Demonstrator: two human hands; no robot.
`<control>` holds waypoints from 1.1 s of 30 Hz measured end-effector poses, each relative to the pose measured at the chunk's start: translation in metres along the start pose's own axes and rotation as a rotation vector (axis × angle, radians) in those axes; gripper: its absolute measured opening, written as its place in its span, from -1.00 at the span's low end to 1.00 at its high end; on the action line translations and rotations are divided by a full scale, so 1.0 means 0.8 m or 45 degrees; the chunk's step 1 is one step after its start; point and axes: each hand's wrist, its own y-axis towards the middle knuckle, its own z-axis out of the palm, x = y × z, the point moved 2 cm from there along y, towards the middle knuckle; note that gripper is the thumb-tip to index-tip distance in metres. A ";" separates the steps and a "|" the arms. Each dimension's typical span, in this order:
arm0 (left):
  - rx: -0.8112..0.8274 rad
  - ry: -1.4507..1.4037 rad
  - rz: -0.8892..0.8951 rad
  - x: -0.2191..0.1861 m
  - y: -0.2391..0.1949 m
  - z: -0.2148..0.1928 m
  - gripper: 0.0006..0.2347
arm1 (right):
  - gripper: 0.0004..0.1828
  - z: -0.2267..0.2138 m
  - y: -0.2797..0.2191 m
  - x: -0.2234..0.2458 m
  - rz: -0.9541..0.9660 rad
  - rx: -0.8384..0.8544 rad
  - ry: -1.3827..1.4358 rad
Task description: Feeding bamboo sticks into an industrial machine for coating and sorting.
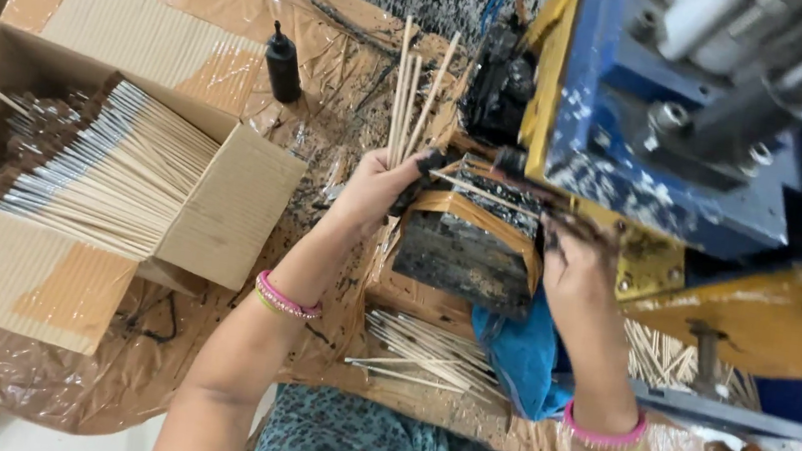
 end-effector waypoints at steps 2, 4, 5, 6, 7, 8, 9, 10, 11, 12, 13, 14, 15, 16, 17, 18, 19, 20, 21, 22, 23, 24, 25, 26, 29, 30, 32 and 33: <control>-0.027 0.120 0.007 0.009 -0.018 -0.011 -0.80 | -0.65 0.001 -0.014 -0.007 -0.017 -0.024 0.062; -0.176 0.360 0.287 0.023 -0.029 -0.031 -0.82 | -0.67 -0.001 -0.029 -0.017 0.111 -0.026 0.429; -0.156 0.359 0.276 0.022 -0.051 -0.038 -0.82 | -0.67 -0.016 -0.049 -0.012 0.132 -0.029 0.418; -0.285 0.503 0.359 0.020 -0.071 -0.049 -0.82 | -0.70 -0.031 -0.070 -0.009 0.215 -0.149 0.329; -0.403 0.644 0.422 0.024 -0.094 -0.058 -0.78 | -0.73 -0.048 -0.097 -0.006 0.317 -0.253 0.230; -0.371 0.641 0.390 0.011 -0.114 -0.050 -0.78 | -0.73 -0.047 -0.124 -0.032 0.354 -0.242 0.208; -0.377 0.818 0.626 -0.006 -0.137 -0.040 -0.77 | -0.79 -0.050 -0.159 -0.055 0.435 -0.358 0.270; -0.375 0.986 0.869 -0.025 -0.159 -0.029 -0.77 | -0.85 -0.055 -0.196 -0.078 0.509 -0.481 0.333; -0.327 0.978 0.853 0.001 -0.173 -0.038 -0.77 | -0.85 -0.056 -0.215 -0.089 0.549 -0.490 0.304; -0.376 0.751 0.603 0.028 -0.187 -0.053 -0.83 | -0.88 -0.059 -0.234 -0.099 0.701 -0.420 0.048; -0.430 0.529 0.361 0.053 -0.199 -0.069 -0.84 | -0.88 -0.059 -0.248 -0.111 0.836 -0.349 -0.197; -0.395 0.530 0.353 0.078 -0.201 -0.072 -0.84 | -0.88 -0.060 -0.244 -0.091 0.864 -0.361 -0.216; -0.183 0.659 0.402 0.102 -0.205 -0.072 -0.84 | -0.79 -0.055 -0.230 -0.074 0.796 -0.366 0.145; 0.032 0.784 0.450 0.125 -0.211 -0.075 -0.84 | -0.68 -0.051 -0.216 -0.053 0.716 -0.368 0.504; 0.025 0.792 0.450 0.126 -0.211 -0.058 -0.84 | -0.68 -0.042 -0.219 -0.045 0.714 -0.366 0.514; 0.211 1.128 0.435 0.128 -0.213 -0.039 -0.91 | -0.67 -0.030 -0.222 -0.034 0.753 -0.269 0.754; 0.380 1.466 0.423 0.128 -0.210 -0.022 -0.91 | -0.65 -0.015 -0.216 -0.026 0.762 -0.168 1.004; 0.353 1.480 0.434 0.094 -0.201 -0.010 -0.91 | -0.65 -0.014 -0.206 -0.027 0.736 -0.165 1.023; 0.483 1.410 0.450 0.060 -0.193 0.005 -0.91 | -0.71 -0.012 -0.189 -0.029 0.665 -0.131 1.148; 0.612 1.339 0.466 0.025 -0.186 0.019 -0.90 | -0.77 -0.010 -0.171 -0.029 0.593 -0.093 1.272; 0.566 1.352 0.482 0.002 -0.174 0.016 -0.90 | -0.77 -0.015 -0.148 -0.024 0.549 -0.076 1.290; 0.383 1.092 0.255 -0.019 -0.162 0.009 -0.97 | -0.78 -0.020 -0.125 -0.017 0.410 -0.084 1.236; 0.209 0.812 0.042 -0.039 -0.150 0.002 -0.91 | -0.78 -0.027 -0.102 -0.011 0.272 -0.095 1.177; 0.172 0.808 0.068 -0.033 -0.120 -0.011 -0.91 | -0.78 -0.029 -0.072 -0.006 0.230 -0.081 1.189; -0.013 0.449 0.239 -0.025 -0.053 -0.035 -0.82 | -0.66 -0.034 -0.011 0.023 -0.063 -0.004 0.591; -0.057 0.333 0.158 -0.028 -0.034 -0.029 -0.82 | -0.63 -0.031 0.001 0.030 -0.118 0.033 0.335; -0.112 0.212 0.091 -0.022 -0.008 -0.019 -0.81 | -0.59 -0.025 0.006 0.035 -0.193 0.062 0.083; -0.090 0.121 0.010 -0.011 0.003 -0.013 -0.82 | -0.56 -0.020 0.004 0.030 -0.146 0.065 -0.001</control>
